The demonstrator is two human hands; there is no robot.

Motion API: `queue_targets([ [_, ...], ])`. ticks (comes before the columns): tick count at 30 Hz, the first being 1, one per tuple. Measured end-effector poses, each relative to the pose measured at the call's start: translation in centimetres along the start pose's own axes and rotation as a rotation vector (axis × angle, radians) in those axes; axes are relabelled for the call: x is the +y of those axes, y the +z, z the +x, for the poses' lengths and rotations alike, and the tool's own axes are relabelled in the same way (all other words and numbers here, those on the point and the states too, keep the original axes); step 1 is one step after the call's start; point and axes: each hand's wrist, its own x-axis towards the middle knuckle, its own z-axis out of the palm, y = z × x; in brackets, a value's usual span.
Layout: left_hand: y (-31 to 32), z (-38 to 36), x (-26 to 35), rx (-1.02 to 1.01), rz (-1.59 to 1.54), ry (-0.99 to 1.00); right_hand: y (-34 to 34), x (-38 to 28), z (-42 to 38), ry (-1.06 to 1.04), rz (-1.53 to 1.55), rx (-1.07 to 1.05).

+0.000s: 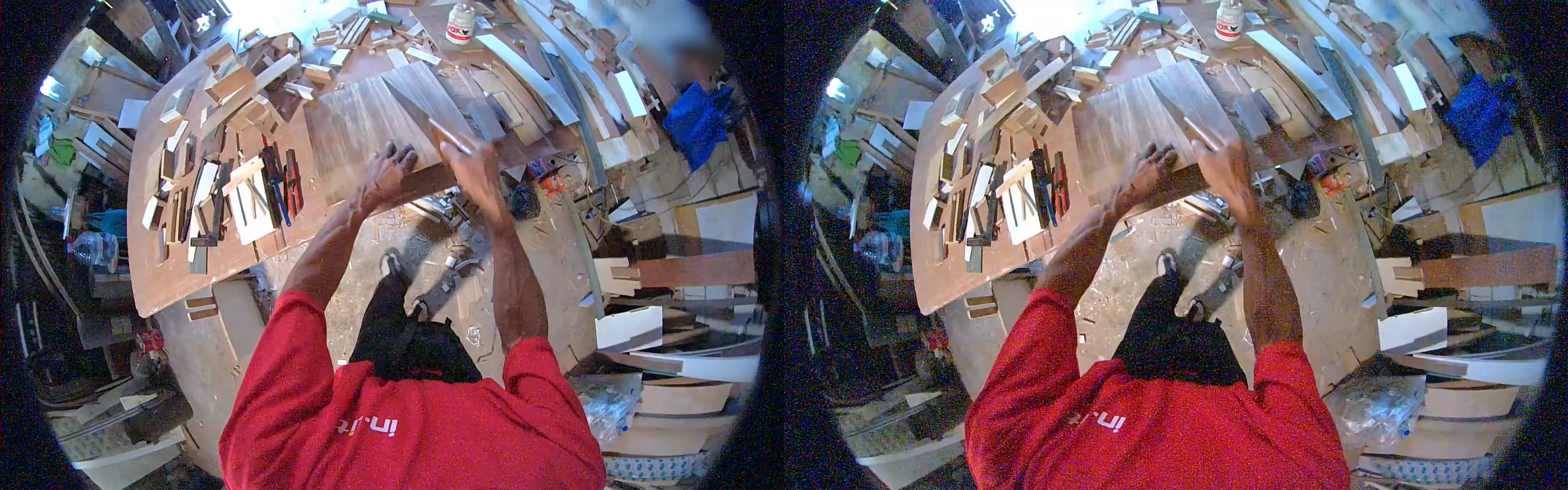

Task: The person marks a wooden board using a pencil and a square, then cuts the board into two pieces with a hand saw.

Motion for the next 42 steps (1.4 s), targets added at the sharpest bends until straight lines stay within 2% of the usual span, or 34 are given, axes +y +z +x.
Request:
queue_targets([
  [1, -0.7, -0.5, 0.6, 0.021, -0.016, 0.024, 0.3, 0.6, -0.4, -0.006, 0.001, 0.002],
  [3, -0.8, -0.6, 1.3, 0.069, -0.026, 0.028, 1.6, 3.4, -0.5, -0.253, 0.018, 0.134],
  [6, -1.0, -0.4, 1.5, 0.066, -0.147, 0.031, 3.3, 7.4, -0.2, -0.221, -0.055, 0.194],
  [7, -0.4, -0.3, 1.1, 0.063, -0.233, 0.052, 2.7, 5.3, -1.1, -0.203, 0.097, 0.127],
  [8, 0.1, -0.6, 0.5, 0.067, -0.233, 0.051, 2.5, 4.9, -1.5, -0.207, 0.096, 0.126],
  [10, -0.2, -1.5, -1.5, 0.325, 0.021, 0.091, 2.3, 4.4, -1.6, -0.268, 0.067, 0.18],
  [12, -3.5, -3.2, -4.3, 0.091, -0.108, -0.529, 2.7, 5.9, -1.1, -0.259, 0.056, 0.194],
  [14, 1.2, -4.8, -9.8, 0.347, 0.196, -0.924, 2.4, 5.7, -1.6, -0.186, 0.147, 0.201],
  [15, 1.1, -4.9, -11.2, 0.345, 0.195, -0.921, 1.9, 4.9, -1.8, -0.027, 0.184, 0.123],
  [17, 0.7, -4.7, -13.4, 0.185, 0.051, -1.187, 2.0, 5.7, -1.6, -0.062, 0.168, 0.141],
  [21, 1.2, -4.4, -17.2, 0.28, -0.062, -1.047, 1.8, 5.1, -1.8, -0.1, 0.145, 0.141],
  [22, 1.2, -4.4, -18.5, 0.079, -0.288, -1.143, 1.8, 5.0, -1.8, -0.099, 0.129, 0.127],
  [23, 1.4, -4.4, -19.5, -0.128, -0.515, -1.222, 1.8, 4.9, -2.0, 0.147, 0.214, 0.045],
  [26, 2.4, -4.6, -20.6, -0.109, -0.644, -1.29, 2.3, 4.9, -2.1, 0.089, 0.248, 0.101],
  [30, 0.3, -4.5, -18.3, -0.046, -0.559, -1.3, 2.4, 4.1, -2.4, 0.113, 0.138, 0.093],
  [32, -1.1, -4.4, -16.4, 0.003, -0.501, -1.306, 2.3, 4.0, -2.7, 0.254, 0.228, 0.087],
  [33, -1.4, -4.6, -15.5, 0.048, -0.383, -1.278, 2.4, 4.4, -2.7, 0.252, 0.227, 0.084],
  [34, -0.9, -5.1, -15.8, 0.049, -0.385, -1.279, 2.7, 5.2, -2.6, 0.142, 0.185, 0.129],
  [35, -0.1, -5.6, -16.4, -0.015, -0.287, -1.199, 2.9, 5.9, -2.5, 0.034, 0.141, 0.175],
  [36, 0.4, -6.0, -16.9, -0.078, -0.191, -1.117, 3.0, 6.6, -2.5, 0.035, 0.14, 0.176],
  [37, -1.1, -5.6, -16.9, -0.078, -0.193, -1.116, 3.2, 7.0, -2.5, -0.02, 0.094, 0.204],
  [39, -4.2, -4.9, -17.6, -0.168, -0.487, -1.153, 3.2, 7.0, -2.7, -0.073, 0.047, 0.232],
  [40, -2.7, -5.2, -19.3, -0.169, -0.487, -1.154, 3.1, 6.3, -3.0, 0.046, 0.069, 0.204],
  [41, 0.2, -5.9, -21.8, 0.059, -0.597, -0.935, 3.1, 5.9, -3.1, 0.165, 0.09, 0.175],
  [42, 0.1, -5.7, -21.9, 0.279, -0.695, -0.706, 3.2, 6.1, -3.1, 0.168, 0.089, 0.172],
])
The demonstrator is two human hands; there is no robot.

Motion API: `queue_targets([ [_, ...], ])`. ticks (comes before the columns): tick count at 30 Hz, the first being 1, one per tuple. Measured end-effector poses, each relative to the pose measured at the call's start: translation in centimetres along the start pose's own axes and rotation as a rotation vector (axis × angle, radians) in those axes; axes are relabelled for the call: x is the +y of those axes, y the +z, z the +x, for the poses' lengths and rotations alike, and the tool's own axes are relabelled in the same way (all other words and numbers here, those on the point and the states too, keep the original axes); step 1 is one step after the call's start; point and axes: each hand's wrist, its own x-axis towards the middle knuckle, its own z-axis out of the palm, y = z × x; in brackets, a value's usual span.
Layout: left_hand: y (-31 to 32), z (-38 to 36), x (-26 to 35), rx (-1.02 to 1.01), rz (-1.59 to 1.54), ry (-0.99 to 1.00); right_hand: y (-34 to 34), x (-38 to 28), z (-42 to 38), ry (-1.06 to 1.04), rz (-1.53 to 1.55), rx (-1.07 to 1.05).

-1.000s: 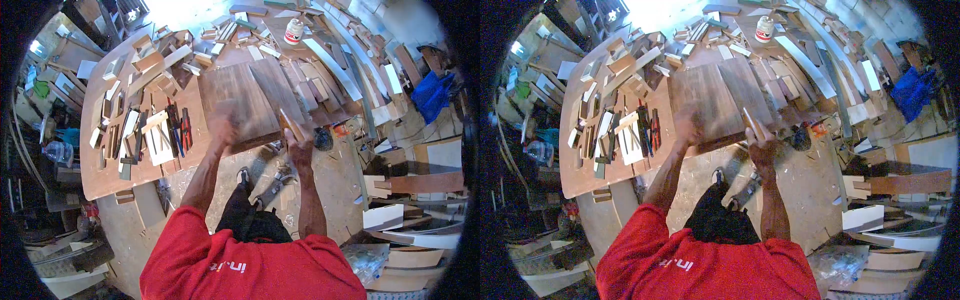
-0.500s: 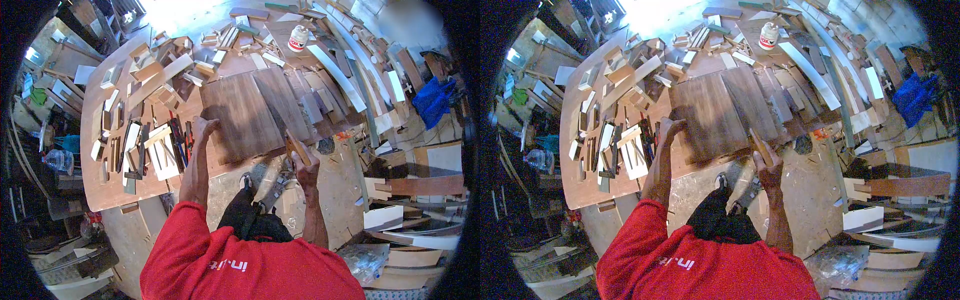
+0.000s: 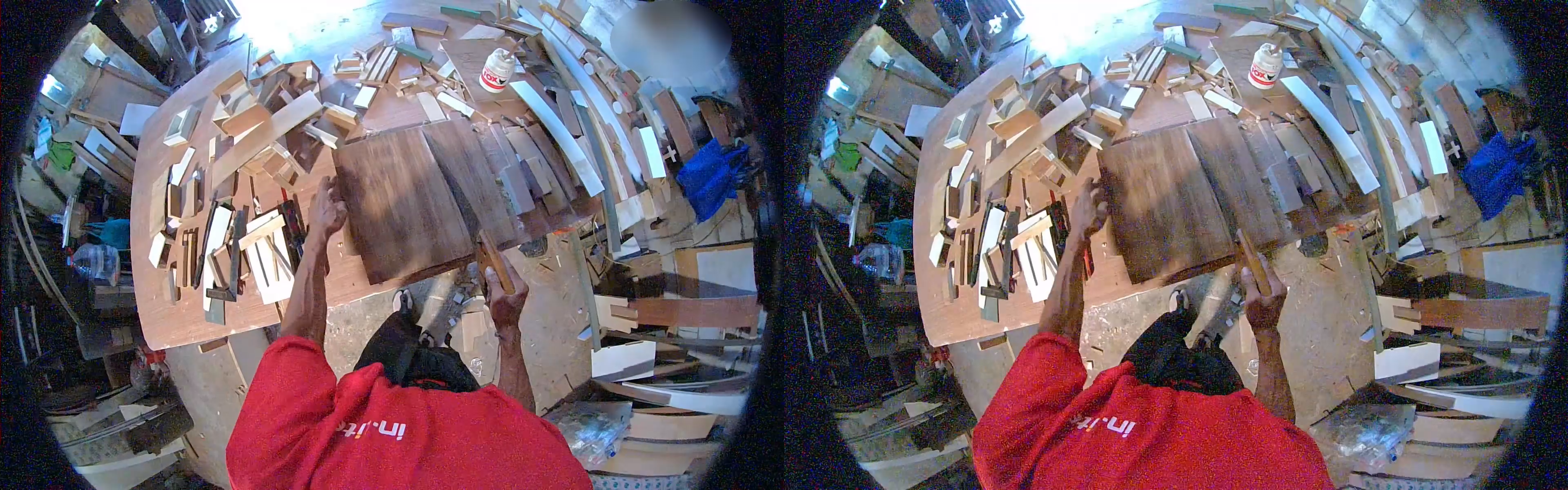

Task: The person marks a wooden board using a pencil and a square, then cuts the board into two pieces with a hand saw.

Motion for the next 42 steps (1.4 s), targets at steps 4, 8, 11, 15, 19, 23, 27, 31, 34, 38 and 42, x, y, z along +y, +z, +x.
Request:
queue_targets([
  [4, -1.7, 1.0, 0.1, -0.207, 0.331, 0.276, 0.1, 0.3, 0.1, -0.032, 0.026, 0.016],
  [8, -1.4, 3.7, -2.6, -0.232, 0.288, 0.258, 0.4, 1.2, 0.1, -0.143, 0.011, 0.041],
  [11, -1.2, 6.3, -3.7, -0.197, 0.444, 0.353, 0.5, 0.1, -0.2, -0.077, 0.096, 0.011],
  [15, -1.0, 7.5, -3.2, -0.413, -0.011, 0.293, 0.3, -0.1, -0.3, -0.074, 0.053, 0.034],
  [19, 0.2, 9.8, -9.7, -0.443, -0.283, 0.024, 0.3, -0.1, -0.2, -0.149, 0.049, 0.053],
  [23, -0.7, 7.0, -6.8, -0.293, 0.047, 0.31, 0.4, 1.3, -0.3, -0.112, 0.026, 0.015],
  [27, -2.2, 3.3, 1.1, -0.245, 0.244, 0.092, 0.5, -0.5, -0.6, -0.052, 0.122, 0.013],
  [31, -2.3, 2.0, 0.3, -0.182, 0.155, 0.144, 0.3, -0.5, -0.6, 0.004, 0.067, 0.018],
  [34, -3.1, 0.8, 1.4, -0.17, 0.206, 0.249, 0.7, 0.3, -0.6, -0.038, 0.078, 0.031],
  [38, -3.4, -0.5, 1.0, -0.148, 0.297, 0.071, 1.2, 0.5, -0.7, -0.064, 0.137, 0.068],
  [42, -4.0, -1.2, 3.1, -0.13, 0.454, -0.006, 0.7, -0.5, -0.6, -0.064, 0.043, 0.03],
])
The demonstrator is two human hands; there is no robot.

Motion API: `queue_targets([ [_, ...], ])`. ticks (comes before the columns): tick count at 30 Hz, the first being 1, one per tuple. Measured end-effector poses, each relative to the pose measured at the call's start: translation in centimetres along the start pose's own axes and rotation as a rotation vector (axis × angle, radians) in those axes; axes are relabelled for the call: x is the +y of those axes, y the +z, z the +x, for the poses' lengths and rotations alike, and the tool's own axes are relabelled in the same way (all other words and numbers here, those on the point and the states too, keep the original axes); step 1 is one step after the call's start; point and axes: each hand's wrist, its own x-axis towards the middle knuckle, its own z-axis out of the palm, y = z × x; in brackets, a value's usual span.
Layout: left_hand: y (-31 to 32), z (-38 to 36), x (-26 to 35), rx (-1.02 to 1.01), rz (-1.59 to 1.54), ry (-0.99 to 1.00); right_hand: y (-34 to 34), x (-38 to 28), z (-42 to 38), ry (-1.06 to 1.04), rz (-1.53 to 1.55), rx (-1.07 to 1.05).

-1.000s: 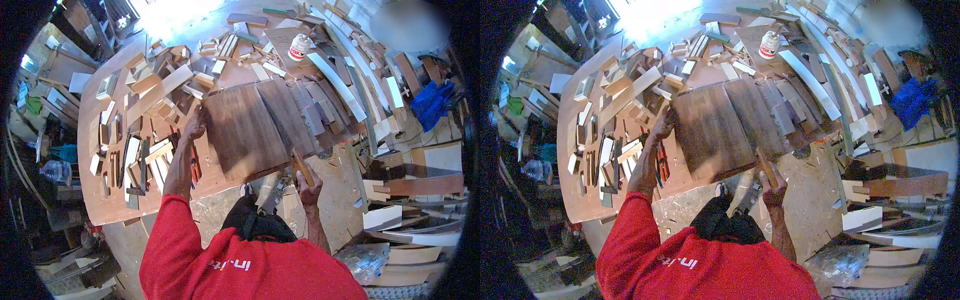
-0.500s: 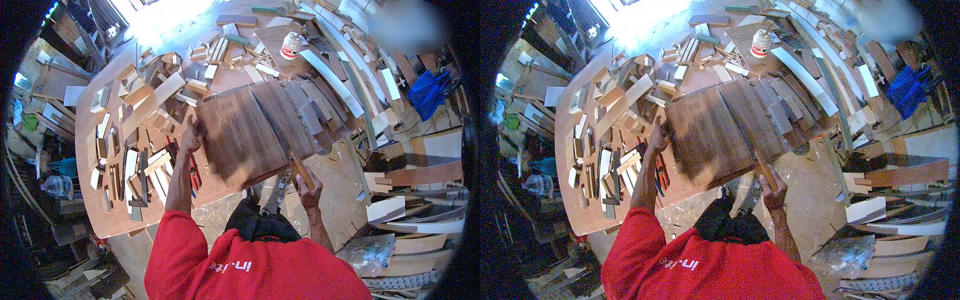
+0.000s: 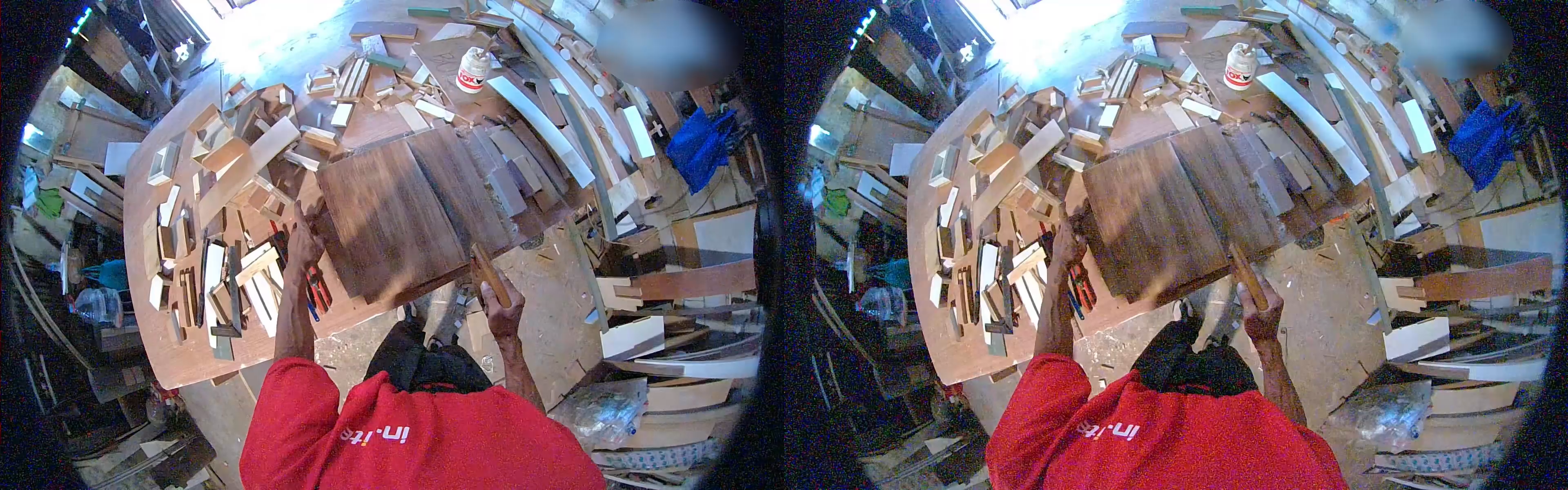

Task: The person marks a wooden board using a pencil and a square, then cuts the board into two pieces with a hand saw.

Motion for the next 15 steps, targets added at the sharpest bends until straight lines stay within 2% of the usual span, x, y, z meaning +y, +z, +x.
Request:
queue_targets([
  [2, -0.2, 0.3, -0.2, -0.042, -0.021, -0.016, 0.1, 0.0, 0.0, -0.128, -0.04, 0.037],
  [4, -1.1, 0.3, 1.5, -0.083, -0.043, -0.028, 0.2, -1.1, -0.2, -0.11, -0.054, 0.024],
  [6, -1.5, -0.4, 5.2, 0.068, 0.184, 0.084, 0.1, -1.2, -0.4, -0.084, -0.073, 0.011],
  [7, 0.4, 0.2, 5.8, 0.151, -0.011, -0.015, 0.0, -0.8, -0.3, -0.08, -0.1, -0.024],
  [9, 4.0, 0.1, 8.3, 0.138, -0.009, 0.057, 0.0, -0.7, -0.4, -0.073, -0.131, -0.067],
  [11, 10.3, 0.1, 9.6, 0.208, -0.078, 0.307, 0.0, -1.6, -0.4, -0.065, -0.112, -0.056],
  [13, 16.7, -0.9, 12.0, 0.311, 0.316, 0.326, -0.3, -2.0, -0.2, -0.068, -0.082, -0.075],
  [14, 17.0, -1.6, 14.1, 0.318, 0.318, 0.32, -0.4, -2.2, 0.0, -0.07, -0.049, -0.085],
  [15, 16.4, -2.6, 16.5, 0.306, 0.207, 0.233, -0.6, -2.6, 0.2, -0.075, -0.048, -0.092],
])
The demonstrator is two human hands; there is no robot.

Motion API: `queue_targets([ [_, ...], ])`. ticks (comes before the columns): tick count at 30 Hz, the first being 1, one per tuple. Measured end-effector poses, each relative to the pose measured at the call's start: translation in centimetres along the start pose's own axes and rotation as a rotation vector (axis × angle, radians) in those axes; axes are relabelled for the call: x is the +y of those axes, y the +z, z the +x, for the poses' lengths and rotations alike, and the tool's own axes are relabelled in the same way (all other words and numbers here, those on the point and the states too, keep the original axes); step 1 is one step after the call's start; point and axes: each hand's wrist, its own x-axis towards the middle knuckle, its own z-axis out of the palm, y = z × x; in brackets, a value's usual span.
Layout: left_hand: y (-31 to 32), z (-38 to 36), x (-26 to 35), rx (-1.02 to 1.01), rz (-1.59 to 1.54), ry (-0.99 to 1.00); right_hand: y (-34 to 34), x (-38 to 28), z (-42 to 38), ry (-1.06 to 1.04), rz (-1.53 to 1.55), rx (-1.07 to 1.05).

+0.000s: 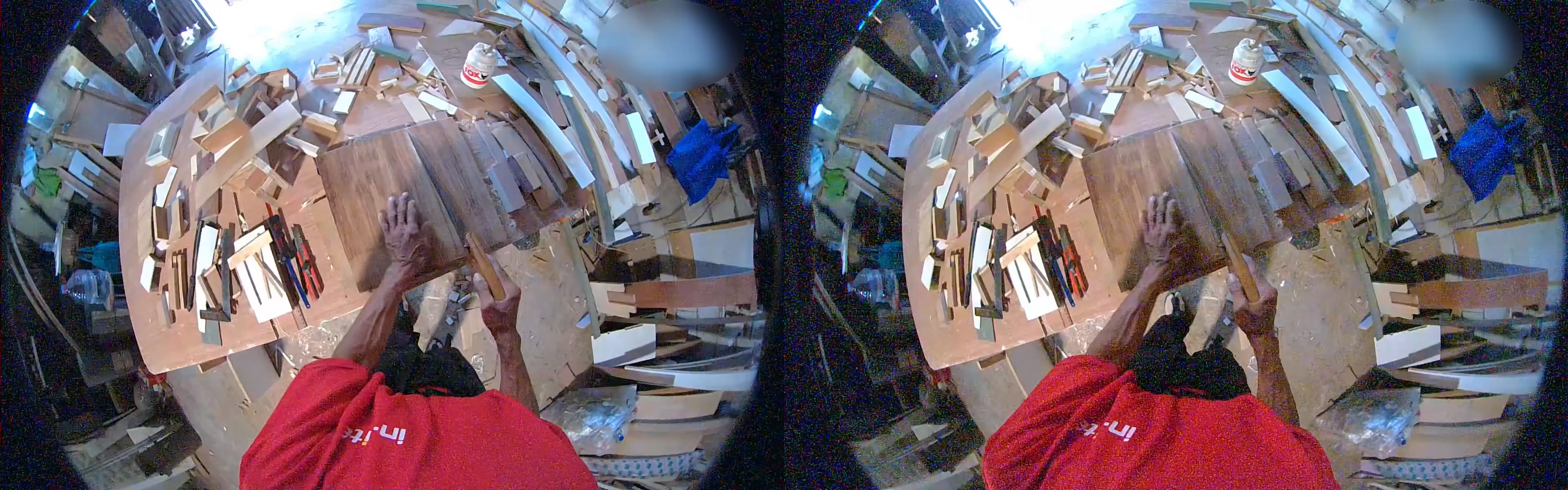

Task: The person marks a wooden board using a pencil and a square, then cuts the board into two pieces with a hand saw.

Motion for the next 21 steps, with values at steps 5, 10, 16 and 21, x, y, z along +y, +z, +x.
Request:
queue_targets([
  [5, -0.4, -0.1, 3.2, 0.058, 0.01, -0.17, -0.5, 2.3, 0.4, -0.102, -0.032, -0.006],
  [10, -0.9, -0.1, 3.7, 0.028, 0.034, -0.193, -1.1, 3.5, -0.4, 0.075, 0.011, -0.09],
  [16, -0.5, -0.1, 3.8, 0.093, 0.057, -0.193, -3.5, 3.0, -3.5, -0.096, -0.045, -0.042],
  [21, -0.6, 0.0, 3.7, 0.028, 0.058, -0.199, -4.9, 3.4, -5.5, -0.103, -0.047, -0.028],
])
